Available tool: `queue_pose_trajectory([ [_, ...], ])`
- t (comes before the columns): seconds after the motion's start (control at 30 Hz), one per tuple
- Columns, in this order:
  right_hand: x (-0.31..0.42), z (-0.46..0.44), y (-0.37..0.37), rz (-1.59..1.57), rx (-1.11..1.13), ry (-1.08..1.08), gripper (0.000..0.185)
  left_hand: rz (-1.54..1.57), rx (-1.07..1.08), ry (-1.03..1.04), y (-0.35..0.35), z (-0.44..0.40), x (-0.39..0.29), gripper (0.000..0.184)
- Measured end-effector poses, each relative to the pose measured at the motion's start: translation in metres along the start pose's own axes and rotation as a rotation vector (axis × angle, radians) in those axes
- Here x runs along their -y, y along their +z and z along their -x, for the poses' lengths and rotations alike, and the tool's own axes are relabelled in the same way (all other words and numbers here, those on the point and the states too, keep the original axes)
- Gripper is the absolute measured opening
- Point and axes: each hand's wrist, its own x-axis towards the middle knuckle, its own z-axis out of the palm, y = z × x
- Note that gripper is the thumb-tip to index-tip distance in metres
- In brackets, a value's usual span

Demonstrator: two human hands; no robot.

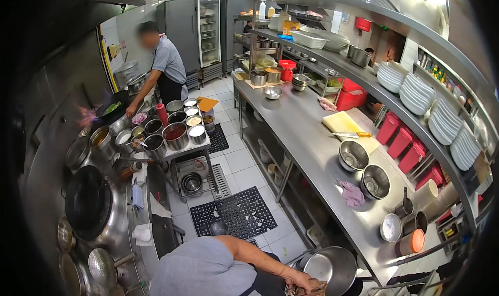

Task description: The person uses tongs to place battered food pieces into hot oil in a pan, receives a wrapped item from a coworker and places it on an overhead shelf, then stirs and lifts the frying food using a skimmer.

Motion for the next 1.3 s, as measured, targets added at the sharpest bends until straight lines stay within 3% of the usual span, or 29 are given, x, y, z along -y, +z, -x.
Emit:
queue_pose_trajectory([
  [0.1, -0.002, -0.009, 0.034, -0.044, 0.043, 0.032, 0.059, 0.003, 0.020, 0.023, -0.006, -0.004, 0.000, 0.049],
  [0.17, -0.002, -0.001, 0.046, -0.137, -0.030, -0.057, 0.054, 0.104, 0.098, 0.051, -0.029, -0.047, 0.044, 0.049],
  [0.2, -0.006, 0.014, 0.037, -0.215, -0.126, -0.158, 0.052, 0.071, 0.169, 0.011, -0.010, 0.003, 0.004, 0.046],
  [0.23, -0.019, 0.006, 0.011, -0.102, -0.161, -0.202, 0.052, 0.096, 0.204, 0.065, 0.002, 0.017, -0.003, 0.045],
  [0.27, -0.018, 0.014, 0.020, 0.019, -0.245, -0.217, 0.052, 0.080, 0.242, -0.044, 0.002, 0.027, -0.008, 0.046],
  [0.3, -0.031, 0.015, 0.009, 0.027, -0.306, -0.250, 0.054, 0.085, 0.262, -0.026, 0.005, 0.029, -0.010, 0.046],
  [0.33, -0.035, 0.022, 0.005, 0.095, -0.357, -0.233, 0.054, 0.132, 0.122, -0.130, 0.006, 0.026, -0.001, 0.051],
  [0.4, -0.037, 0.036, 0.014, 0.195, -0.497, -0.264, 0.051, 0.064, 0.164, -0.159, 0.013, 0.026, -0.012, 0.054],
  [0.53, -0.037, 0.072, 0.003, 0.098, -0.551, -0.359, 0.045, 0.096, 0.283, -0.220, 0.034, 0.009, -0.003, 0.055],
  [0.77, -0.054, 0.136, -0.021, 0.296, -0.730, -0.397, 0.038, 0.124, 0.560, -0.441, 0.085, -0.007, 0.026, 0.065],
  [0.87, -0.048, 0.165, -0.026, 0.255, -0.827, -0.352, 0.042, 0.242, 0.616, -0.619, 0.104, -0.012, 0.035, 0.064],
  [0.93, -0.055, 0.178, -0.035, 0.198, -0.837, -0.355, 0.047, 0.220, 0.617, -0.622, 0.122, -0.015, 0.038, 0.063],
  [1.13, -0.070, 0.196, -0.060, 0.197, -1.006, -0.676, 0.045, -0.017, 0.603, -0.581, 0.154, -0.054, 0.052, 0.053],
  [1.27, -0.080, 0.202, -0.081, 0.389, -1.241, -0.634, 0.047, -0.098, 0.556, -0.591, 0.197, -0.072, 0.065, 0.052],
  [1.3, -0.085, 0.201, -0.089, 0.424, -1.242, -0.634, 0.059, -0.116, 0.573, -0.620, 0.205, -0.082, 0.071, 0.050],
])
